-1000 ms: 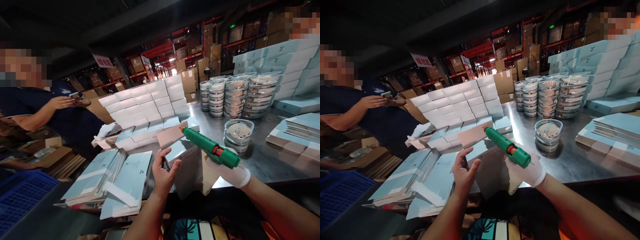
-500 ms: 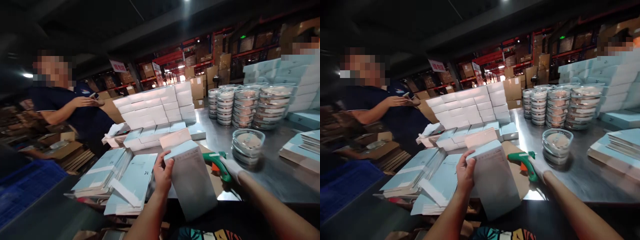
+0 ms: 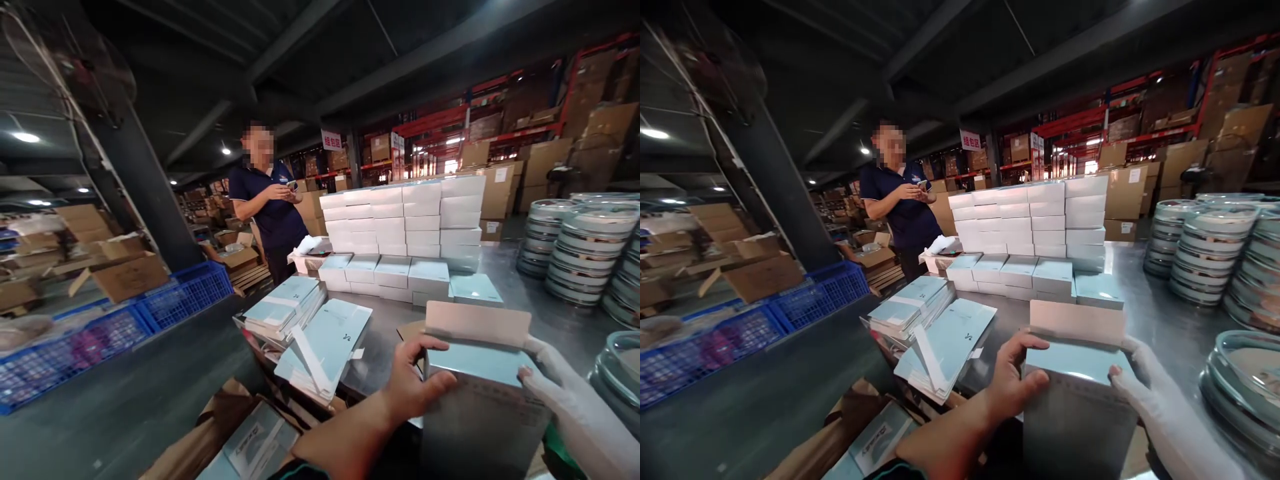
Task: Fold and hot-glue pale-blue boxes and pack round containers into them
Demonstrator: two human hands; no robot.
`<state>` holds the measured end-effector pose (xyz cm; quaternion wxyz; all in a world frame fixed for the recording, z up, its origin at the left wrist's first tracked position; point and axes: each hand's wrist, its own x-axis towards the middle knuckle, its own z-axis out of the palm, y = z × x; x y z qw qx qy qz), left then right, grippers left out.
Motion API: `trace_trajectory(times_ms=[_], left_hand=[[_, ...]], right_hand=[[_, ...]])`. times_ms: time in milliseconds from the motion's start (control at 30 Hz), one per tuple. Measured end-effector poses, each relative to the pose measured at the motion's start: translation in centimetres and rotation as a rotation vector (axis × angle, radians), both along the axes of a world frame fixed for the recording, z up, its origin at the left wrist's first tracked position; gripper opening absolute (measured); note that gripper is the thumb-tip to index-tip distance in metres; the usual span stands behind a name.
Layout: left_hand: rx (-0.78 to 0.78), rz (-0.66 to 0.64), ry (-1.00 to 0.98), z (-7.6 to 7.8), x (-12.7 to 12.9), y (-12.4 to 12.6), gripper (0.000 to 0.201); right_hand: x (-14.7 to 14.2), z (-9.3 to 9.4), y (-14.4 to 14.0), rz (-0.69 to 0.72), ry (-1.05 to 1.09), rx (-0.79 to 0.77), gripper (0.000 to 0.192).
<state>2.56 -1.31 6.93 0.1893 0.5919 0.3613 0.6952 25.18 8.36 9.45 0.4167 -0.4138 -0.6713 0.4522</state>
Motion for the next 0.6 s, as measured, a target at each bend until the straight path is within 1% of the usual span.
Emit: trace_trajectory(times_ms=[67, 133, 200, 233, 267, 300, 333, 367, 433, 500, 600], left_hand=[[0.032, 0.005, 0.015, -0.1, -0.3, 0.1, 0.066], [0.080, -0.007, -0.034, -0.1, -0.5, 0.4, 0.065], [0.144, -0.038, -0.060, 0.1, -0.7, 0.5, 0.064], [0.178, -0.050, -0.018, 0.3, -0.8, 0.6, 0.059], [0.211, -0.051, 0.058, 0.5, -1.0, 0.6, 0.053], [0.241, -0.043, 0.149, 0.8, -1.2, 0.6, 0.045], [0.262, -0.028, 0.234, 1.0, -1.4, 0.6, 0.041], [0.279, -0.010, 0.303, 1.3, -1.7, 0.6, 0.041], [0.289, 0.026, 0.398, 2.1, -2.4, 0.4, 0.049], [0.257, 0.044, 0.561, 3.2, -3.0, -0.1, 0.053], [0.138, 0.131, 0.962, 5.8, -2.8, -1.6, 0.051]], right_hand=[[1.0, -1.0, 1.2, 0.034, -0.018, 0.143, 0.083], [1.9, -2.2, 2.1, 0.083, -0.012, 0.258, 0.077], [2.4, -3.2, 2.1, 0.147, -0.003, 0.342, 0.060], [2.5, -3.4, 1.7, 0.174, -0.003, 0.377, 0.049], [2.6, -3.6, 1.2, 0.184, 0.000, 0.409, 0.039], [2.6, -3.7, 0.6, 0.193, 0.004, 0.436, 0.034], [2.6, -3.7, 0.0, 0.201, 0.012, 0.462, 0.032], [2.6, -3.6, -0.6, 0.211, 0.023, 0.485, 0.032], [2.5, -3.2, -1.3, 0.232, 0.041, 0.521, 0.034], [2.0, -2.7, -1.8, 0.242, 0.054, 0.574, 0.036], [0.4, -1.7, -2.1, 0.186, 0.004, 0.742, 0.036]])
